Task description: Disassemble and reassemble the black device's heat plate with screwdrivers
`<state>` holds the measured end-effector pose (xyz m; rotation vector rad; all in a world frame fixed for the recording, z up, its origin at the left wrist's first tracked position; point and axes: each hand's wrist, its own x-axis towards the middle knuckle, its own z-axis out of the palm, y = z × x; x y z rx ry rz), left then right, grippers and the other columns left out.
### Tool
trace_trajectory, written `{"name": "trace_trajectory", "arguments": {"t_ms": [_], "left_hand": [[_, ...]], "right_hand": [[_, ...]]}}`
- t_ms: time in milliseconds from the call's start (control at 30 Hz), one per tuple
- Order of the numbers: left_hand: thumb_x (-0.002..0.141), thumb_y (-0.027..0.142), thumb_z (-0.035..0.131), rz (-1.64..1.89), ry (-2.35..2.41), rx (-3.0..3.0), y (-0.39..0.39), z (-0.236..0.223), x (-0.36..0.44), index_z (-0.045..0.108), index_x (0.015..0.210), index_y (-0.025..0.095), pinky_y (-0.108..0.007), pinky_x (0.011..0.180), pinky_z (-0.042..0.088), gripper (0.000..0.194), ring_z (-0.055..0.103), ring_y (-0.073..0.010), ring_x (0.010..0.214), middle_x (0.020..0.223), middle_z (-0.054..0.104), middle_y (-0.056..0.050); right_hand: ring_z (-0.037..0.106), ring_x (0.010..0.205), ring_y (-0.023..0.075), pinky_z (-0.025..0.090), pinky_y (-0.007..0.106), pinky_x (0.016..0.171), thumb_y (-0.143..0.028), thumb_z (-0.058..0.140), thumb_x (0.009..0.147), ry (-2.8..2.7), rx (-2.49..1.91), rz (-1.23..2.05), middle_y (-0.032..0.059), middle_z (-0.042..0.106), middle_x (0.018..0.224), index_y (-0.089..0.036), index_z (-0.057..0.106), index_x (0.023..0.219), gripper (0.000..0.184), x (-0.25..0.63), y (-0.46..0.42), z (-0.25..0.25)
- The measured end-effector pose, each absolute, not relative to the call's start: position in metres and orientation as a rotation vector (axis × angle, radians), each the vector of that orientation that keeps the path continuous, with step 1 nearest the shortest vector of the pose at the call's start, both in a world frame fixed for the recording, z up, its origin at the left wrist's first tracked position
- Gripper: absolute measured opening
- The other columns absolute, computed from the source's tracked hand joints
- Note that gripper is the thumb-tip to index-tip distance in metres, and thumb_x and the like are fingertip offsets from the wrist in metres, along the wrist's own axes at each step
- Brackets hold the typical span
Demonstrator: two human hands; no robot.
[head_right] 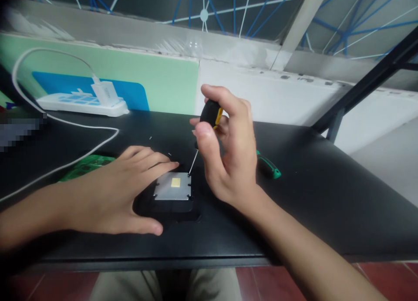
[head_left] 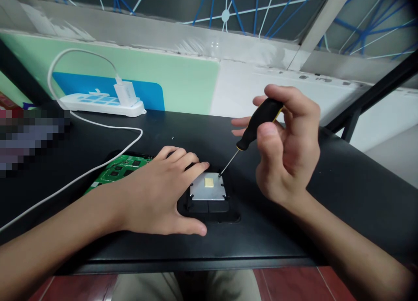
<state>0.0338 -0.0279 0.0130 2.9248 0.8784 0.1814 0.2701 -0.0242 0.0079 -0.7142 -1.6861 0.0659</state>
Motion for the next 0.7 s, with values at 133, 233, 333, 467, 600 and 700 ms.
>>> {"name": "trace_trajectory", "arguments": {"t_ms": [133, 233, 333, 467, 600, 700], "left_hand": [[0.082, 0.078, 0.069, 0.175, 0.872, 2.914, -0.0268, 0.0133, 0.035, 0.048, 0.152, 0.014, -0.053, 0.115, 0.03, 0.097, 0.055, -0.0381, 0.13, 0.14, 0.06, -0.016], [0.082, 0.078, 0.069, 0.182, 0.861, 2.911, -0.0263, 0.0124, 0.0357, 0.048, 0.151, 0.013, -0.054, 0.115, 0.029, 0.097, 0.055, -0.0383, 0.129, 0.139, 0.06, -0.017], [0.082, 0.075, 0.072, 0.2, 0.85, 2.915, -0.0264, 0.0115, 0.0362, 0.05, 0.15, 0.013, -0.055, 0.115, 0.029, 0.094, 0.056, -0.0384, 0.128, 0.137, 0.061, -0.018], [0.082, 0.068, 0.075, 0.238, 0.838, 2.899, -0.027, 0.0116, 0.0369, 0.052, 0.147, 0.017, -0.052, 0.114, 0.03, 0.086, 0.058, -0.0363, 0.124, 0.133, 0.062, -0.016], [0.083, 0.067, 0.075, 0.223, 0.814, 2.89, -0.0274, 0.0127, 0.0372, 0.051, 0.146, 0.017, -0.052, 0.113, 0.031, 0.084, 0.057, -0.0366, 0.125, 0.133, 0.061, -0.016], [0.083, 0.068, 0.074, 0.205, 0.801, 2.881, -0.0278, 0.0127, 0.0374, 0.05, 0.148, 0.018, -0.052, 0.113, 0.032, 0.085, 0.055, -0.0367, 0.128, 0.134, 0.06, -0.016]], "right_hand": [[0.073, 0.114, 0.0251, 0.069, 0.043, 0.086, -0.039, 0.048, 0.104, -1.635, -0.702, 0.116, 0.0009, 0.062, 0.142, -0.045, 0.057, 0.142, 0.04, 0.2651, -0.0263, 0.0089], [0.07, 0.118, 0.0258, 0.069, 0.043, 0.085, -0.037, 0.051, 0.103, -1.622, -0.678, 0.072, 0.0015, 0.06, 0.143, -0.043, 0.056, 0.144, 0.042, 0.2634, -0.025, 0.0078], [0.07, 0.108, 0.0261, 0.068, 0.044, 0.079, -0.038, 0.06, 0.098, -1.59, -0.728, 0.003, 0.0023, 0.06, 0.132, -0.047, 0.056, 0.141, 0.044, 0.2649, -0.024, 0.0079], [0.067, 0.108, 0.0274, 0.065, 0.043, 0.084, -0.042, 0.072, 0.091, -1.594, -0.748, -0.217, 0.0034, 0.061, 0.116, -0.046, 0.065, 0.128, 0.038, 0.2687, -0.0244, 0.0104], [0.069, 0.108, 0.0278, 0.065, 0.047, 0.085, -0.046, 0.06, 0.097, -1.605, -0.757, -0.096, 0.0021, 0.061, 0.132, -0.045, 0.062, 0.136, 0.039, 0.2697, -0.0248, 0.0096], [0.071, 0.111, 0.0278, 0.067, 0.048, 0.088, -0.043, 0.051, 0.101, -1.651, -0.697, 0.017, 0.0049, 0.062, 0.14, -0.039, 0.054, 0.147, 0.047, 0.2705, -0.0226, 0.0069]]}}
